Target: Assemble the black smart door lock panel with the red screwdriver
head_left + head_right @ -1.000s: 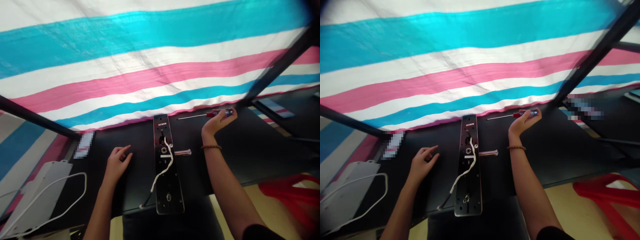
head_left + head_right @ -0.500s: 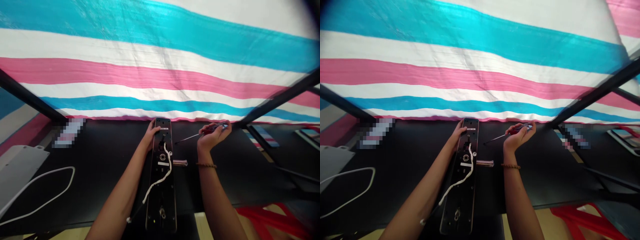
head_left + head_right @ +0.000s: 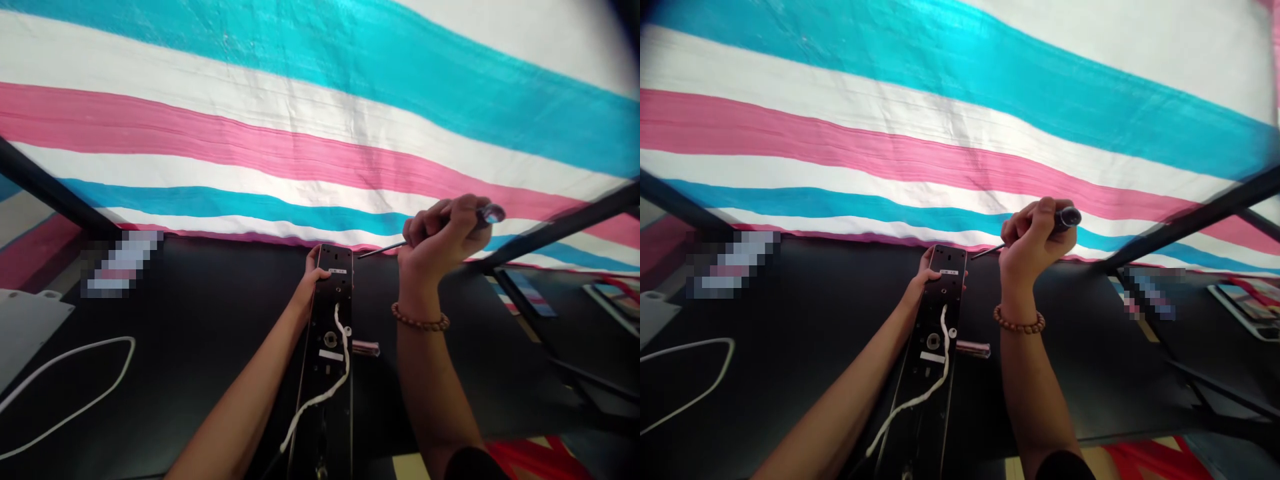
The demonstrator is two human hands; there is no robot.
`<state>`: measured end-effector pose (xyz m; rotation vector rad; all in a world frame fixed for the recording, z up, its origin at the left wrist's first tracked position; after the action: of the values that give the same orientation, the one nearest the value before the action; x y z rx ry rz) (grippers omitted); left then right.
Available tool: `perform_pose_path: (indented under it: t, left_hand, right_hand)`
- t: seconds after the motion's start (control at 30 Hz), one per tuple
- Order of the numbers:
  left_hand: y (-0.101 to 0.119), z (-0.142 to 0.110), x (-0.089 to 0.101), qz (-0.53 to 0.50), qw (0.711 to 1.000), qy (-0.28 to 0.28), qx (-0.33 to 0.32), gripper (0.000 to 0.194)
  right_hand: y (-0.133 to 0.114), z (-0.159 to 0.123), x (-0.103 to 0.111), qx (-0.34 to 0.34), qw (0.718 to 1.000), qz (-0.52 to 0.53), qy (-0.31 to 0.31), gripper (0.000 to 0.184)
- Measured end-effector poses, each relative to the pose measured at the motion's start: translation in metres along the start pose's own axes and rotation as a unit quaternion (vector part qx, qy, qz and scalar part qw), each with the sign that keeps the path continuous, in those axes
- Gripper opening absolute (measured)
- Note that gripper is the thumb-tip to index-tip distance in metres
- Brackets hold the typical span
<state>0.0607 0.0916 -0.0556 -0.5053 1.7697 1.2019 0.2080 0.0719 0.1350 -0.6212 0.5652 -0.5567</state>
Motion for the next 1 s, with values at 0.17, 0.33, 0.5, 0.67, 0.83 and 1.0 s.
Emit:
perform_pose_path:
  t: [0.17, 0.33, 0.5, 0.67, 0.83, 1.0]
  left_hand:
    - [0.000, 0.000, -0.005, 0.006, 1.000, -0.019, 0.012, 0.098]
    - [-0.003, 0.002, -0.002, 0.005, 1.000, 0.009, 0.008, 0.089]
    - [-0.006, 0.006, 0.006, 0.010, 1.000, 0.024, -0.011, 0.082]
    - [-0.008, 0.009, 0.010, 0.013, 1.000, 0.023, -0.008, 0.082]
    - [-0.008, 0.010, 0.009, 0.008, 1.000, 0.022, -0.002, 0.083]
    - [-0.009, 0.012, 0.008, 0.005, 1.000, 0.025, -0.007, 0.081]
  right_hand:
    - [0.001, -0.006, -0.008, 0.044, 0.998, -0.037, 0.015, 0.044]
    - [0.004, -0.007, -0.014, 0.026, 0.996, -0.082, -0.006, 0.047]
    - [0.005, -0.009, -0.018, -0.010, 0.998, -0.050, -0.034, 0.046]
    - [0.005, -0.011, -0.023, -0.036, 0.995, -0.051, -0.082, 0.045]
    - [0.013, -0.010, -0.031, -0.020, 0.986, 0.067, -0.150, 0.037]
    - [0.022, -0.007, -0.031, 0.019, 0.988, 0.025, -0.149, 0.029]
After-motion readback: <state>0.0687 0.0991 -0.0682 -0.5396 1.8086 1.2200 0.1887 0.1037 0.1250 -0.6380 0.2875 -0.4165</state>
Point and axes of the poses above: each hand's wrist, its own z-axis towards the middle knuckle, its own x-axis out of the back of the hand, y = z × x, the point moved 4 cm from there along z, towards the middle knuckle, and after that the axes turned 1 degree about y, right-handed, at the moved point
